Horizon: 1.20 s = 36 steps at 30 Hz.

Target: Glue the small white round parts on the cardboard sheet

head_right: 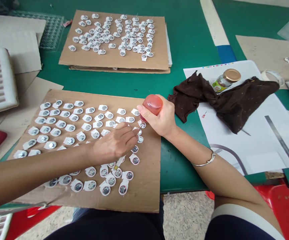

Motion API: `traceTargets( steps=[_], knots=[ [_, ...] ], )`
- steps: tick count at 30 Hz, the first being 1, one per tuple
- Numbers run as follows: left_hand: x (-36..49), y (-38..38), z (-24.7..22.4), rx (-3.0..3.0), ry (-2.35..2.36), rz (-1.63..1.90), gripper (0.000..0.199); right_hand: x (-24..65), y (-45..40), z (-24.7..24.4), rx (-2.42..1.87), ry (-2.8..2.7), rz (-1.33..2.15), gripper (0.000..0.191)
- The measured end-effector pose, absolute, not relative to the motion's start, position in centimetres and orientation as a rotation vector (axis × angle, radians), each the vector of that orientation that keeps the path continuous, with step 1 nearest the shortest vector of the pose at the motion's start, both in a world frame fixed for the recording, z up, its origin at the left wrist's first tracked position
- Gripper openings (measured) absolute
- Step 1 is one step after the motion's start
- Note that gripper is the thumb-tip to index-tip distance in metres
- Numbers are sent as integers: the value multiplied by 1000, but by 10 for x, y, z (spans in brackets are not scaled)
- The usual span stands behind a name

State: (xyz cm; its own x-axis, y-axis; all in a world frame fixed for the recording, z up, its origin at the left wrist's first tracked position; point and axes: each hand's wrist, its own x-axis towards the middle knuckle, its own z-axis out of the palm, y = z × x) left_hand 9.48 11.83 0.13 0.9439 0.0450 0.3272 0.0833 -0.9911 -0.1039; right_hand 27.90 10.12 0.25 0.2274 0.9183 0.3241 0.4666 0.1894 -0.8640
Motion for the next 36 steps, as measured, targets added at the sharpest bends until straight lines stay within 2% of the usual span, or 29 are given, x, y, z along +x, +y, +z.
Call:
traceTargets(
  steps=[26,36],
  knots=[
    [95,121,2,-3020,-105,-509,25,284,106,-2,-1439,-1508,246,27],
    [95,130,7,-3241,-250,-551,22,285,104,4,-1386,-1571,160,26]
  ],
)
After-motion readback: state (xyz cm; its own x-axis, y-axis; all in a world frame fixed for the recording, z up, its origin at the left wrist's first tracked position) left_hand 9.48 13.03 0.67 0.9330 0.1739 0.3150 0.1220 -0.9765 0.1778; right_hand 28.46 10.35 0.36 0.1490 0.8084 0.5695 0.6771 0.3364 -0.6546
